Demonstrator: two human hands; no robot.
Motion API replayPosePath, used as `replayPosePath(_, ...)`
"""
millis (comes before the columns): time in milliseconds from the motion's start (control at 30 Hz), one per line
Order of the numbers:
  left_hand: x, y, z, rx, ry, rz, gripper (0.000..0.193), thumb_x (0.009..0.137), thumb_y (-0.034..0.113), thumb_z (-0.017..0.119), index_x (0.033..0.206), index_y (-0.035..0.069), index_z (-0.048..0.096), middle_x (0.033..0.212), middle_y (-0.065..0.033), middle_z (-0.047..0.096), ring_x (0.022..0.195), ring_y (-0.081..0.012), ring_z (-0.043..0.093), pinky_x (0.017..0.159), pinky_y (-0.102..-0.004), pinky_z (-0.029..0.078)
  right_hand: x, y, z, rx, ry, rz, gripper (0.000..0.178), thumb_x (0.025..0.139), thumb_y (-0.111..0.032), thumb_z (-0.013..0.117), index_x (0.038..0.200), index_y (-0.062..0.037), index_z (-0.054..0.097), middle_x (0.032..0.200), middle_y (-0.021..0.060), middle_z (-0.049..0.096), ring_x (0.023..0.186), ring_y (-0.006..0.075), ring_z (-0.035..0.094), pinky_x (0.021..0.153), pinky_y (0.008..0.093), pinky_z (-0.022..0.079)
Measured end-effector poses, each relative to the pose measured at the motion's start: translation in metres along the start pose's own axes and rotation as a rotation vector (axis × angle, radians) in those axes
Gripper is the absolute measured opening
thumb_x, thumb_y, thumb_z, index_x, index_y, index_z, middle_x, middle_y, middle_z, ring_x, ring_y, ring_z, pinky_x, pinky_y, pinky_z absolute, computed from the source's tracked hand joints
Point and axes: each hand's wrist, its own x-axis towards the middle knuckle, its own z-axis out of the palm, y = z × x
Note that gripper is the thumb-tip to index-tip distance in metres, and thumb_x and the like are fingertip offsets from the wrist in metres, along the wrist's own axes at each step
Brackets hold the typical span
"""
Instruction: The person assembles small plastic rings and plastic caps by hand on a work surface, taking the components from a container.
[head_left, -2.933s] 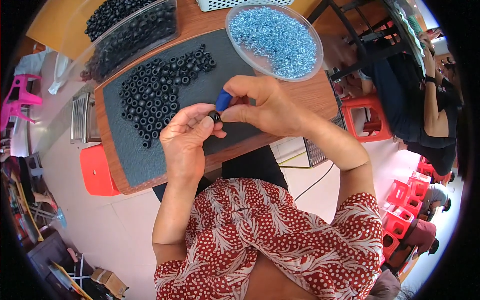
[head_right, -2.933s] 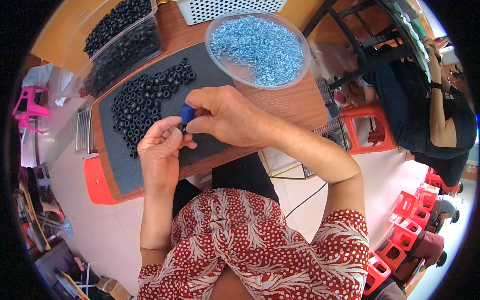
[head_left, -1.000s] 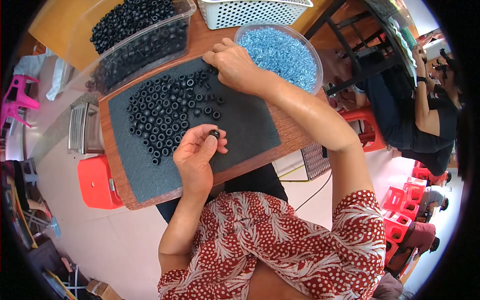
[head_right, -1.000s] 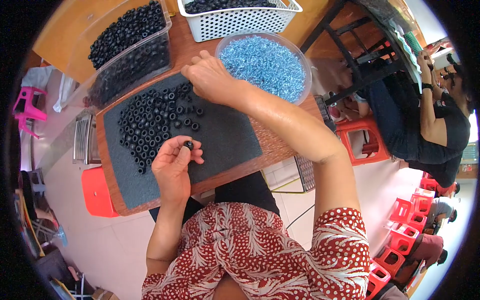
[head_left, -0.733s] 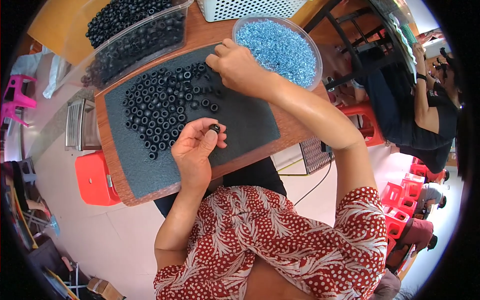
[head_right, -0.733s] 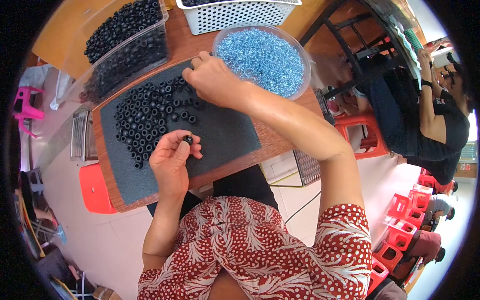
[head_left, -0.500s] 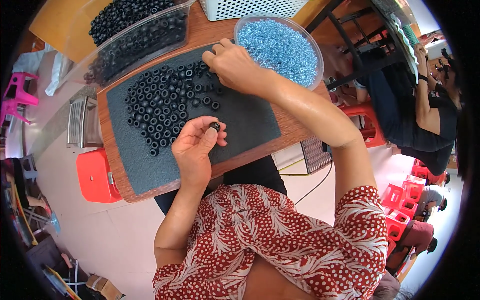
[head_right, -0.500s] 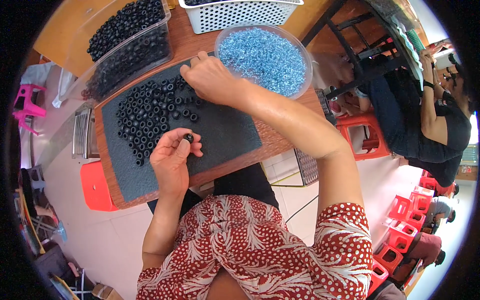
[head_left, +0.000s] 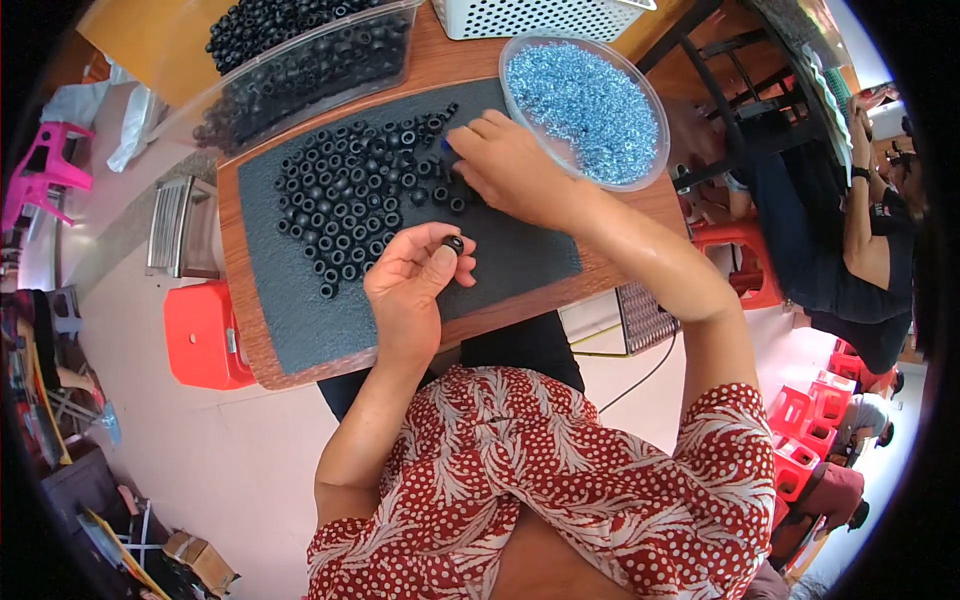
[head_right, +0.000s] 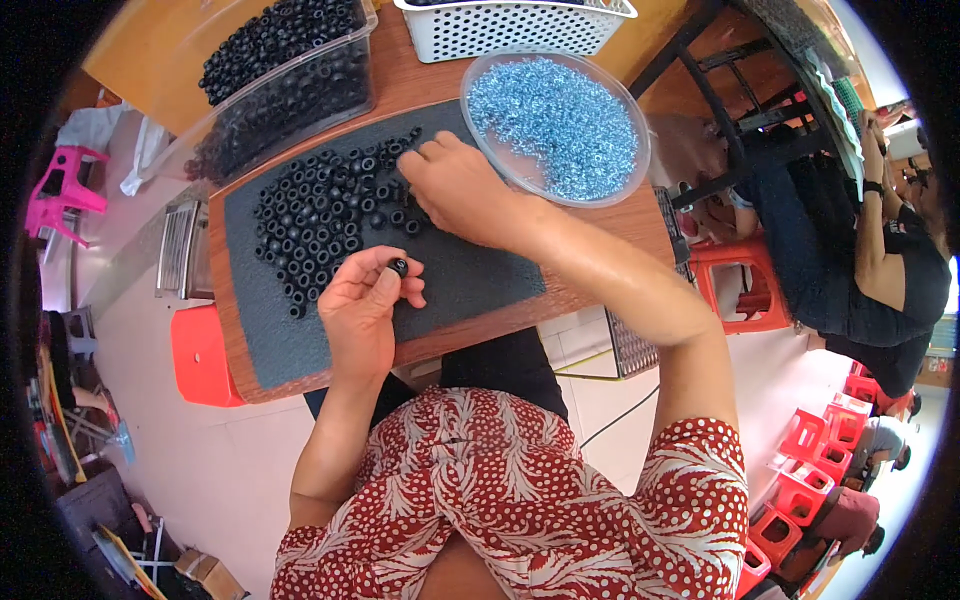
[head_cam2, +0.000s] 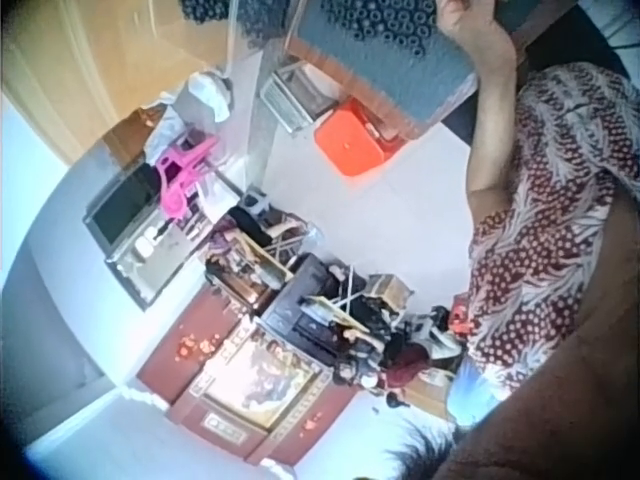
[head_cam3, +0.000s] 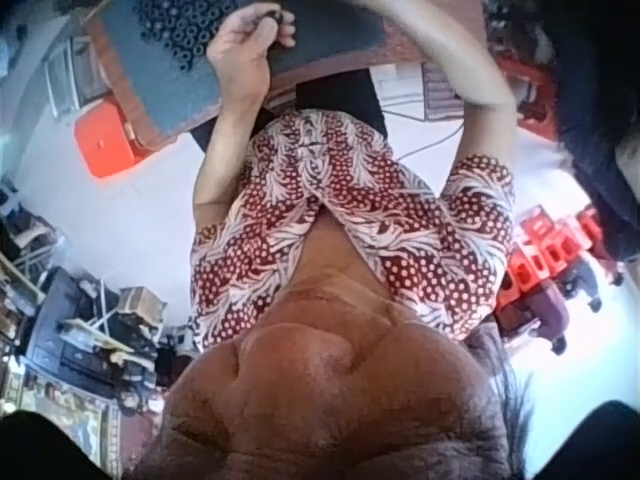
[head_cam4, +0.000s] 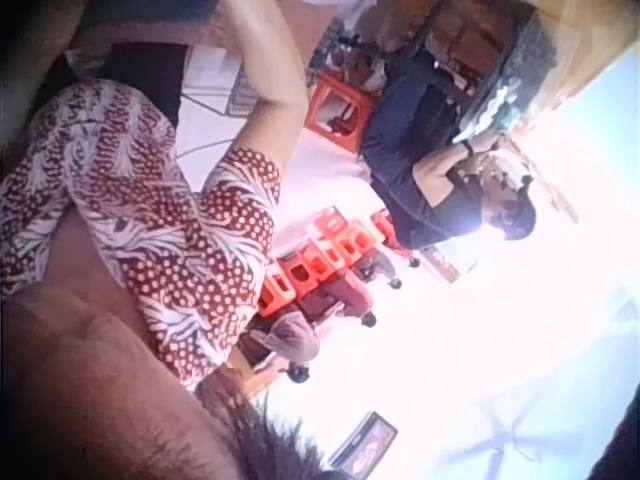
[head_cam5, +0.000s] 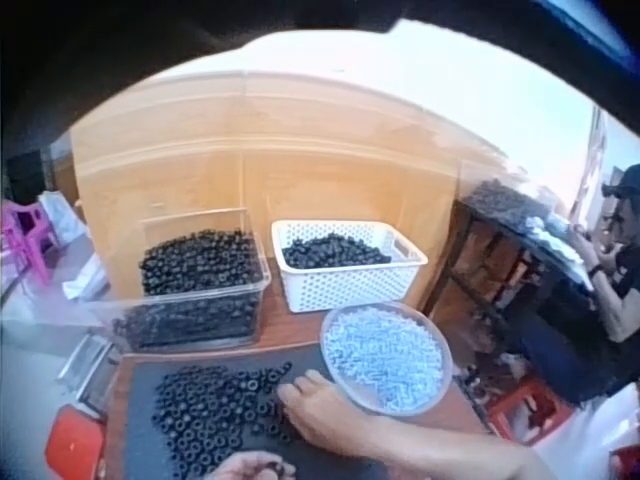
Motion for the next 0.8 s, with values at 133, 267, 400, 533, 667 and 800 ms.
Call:
replayPosePath(133,0.001,0.009,0.001,0.013,0.033,-0.074,0.016,0.087,0.005,0.058,0.101,-0.004,0.057,0.087,-0.0133,0.064,0.066,-0.0137,0.059,0.06,-0.0252,0.05,-0.019,-0.013,-0.016,0.354,-0.009,0.199,0.012,0.079,-0.004,0.063,0.089,0.0004,0.058,0.079,0.0079,0.057,0.075,0.0207,0.053,0.063,0.0307,0.043)
replayPosePath(267,0.002,0.012,0.005,-0.065,0.043,-0.091,0.017,0.087,0.005,0.057,0.102,-0.004,0.056,0.088,-0.0147,0.064,0.067,-0.0149,0.06,0.059,-0.0257,0.049,-0.024,-0.028,-0.033,1.023,-0.06,0.497,0.009,0.085,-0.007,0.06,0.088,0.0008,0.061,0.08,0.0005,0.059,0.072,0.0058,0.052,0.064,0.0212,0.043)
replayPosePath(400,0.002,0.017,0.015,-0.063,0.077,-0.055,0.02,0.088,0.009,0.055,0.104,-0.004,0.055,0.091,-0.0138,0.064,0.073,-0.0171,0.061,0.062,-0.0279,0.047,-0.029,-0.057,-0.022,1.263,0.123,0.579,0.007,0.087,-0.005,0.057,0.088,0.0022,0.059,0.076,0.0004,0.058,0.068,0.0049,0.052,0.063,0.0204,0.045)
replayPosePath(533,0.0,0.014,0.015,-0.086,0.128,-0.014,0.019,0.089,0.009,0.054,0.104,-0.003,0.054,0.089,-0.0111,0.062,0.074,-0.0168,0.06,0.063,-0.028,0.048,-0.037,-0.071,0.003,1.082,0.341,0.478,0.007,0.084,-0.002,0.06,0.087,0.0027,0.057,0.085,0.0061,0.059,0.07,0.0098,0.054,0.064,0.0246,0.046)
replayPosePath(667,-0.001,0.017,0.026,-0.105,0.2,0.002,0.018,0.09,0.006,0.053,0.104,-0.004,0.052,0.086,-0.0101,0.061,0.071,-0.015,0.059,0.062,-0.0275,0.049,-0.038,-0.071,0.006,0.664,0.462,0.196,0.011,0.079,-0.001,0.064,0.086,0.0018,0.057,0.09,0.0104,0.06,0.074,0.0174,0.054,0.065,0.029,0.045)
replayPosePath(800,-0.005,0.017,0.029,-0.096,0.22,0.011,0.018,0.091,0.007,0.052,0.106,-0.004,0.049,0.087,-0.0084,0.06,0.071,-0.0122,0.057,0.065,-0.0258,0.048,-0.04,-0.077,0.005,0.608,0.545,0.157,0.016,0.07,-0.004,0.066,0.084,-0.0005,0.06,0.088,0.0114,0.058,0.078,0.0276,0.052,0.066,0.035,0.044)
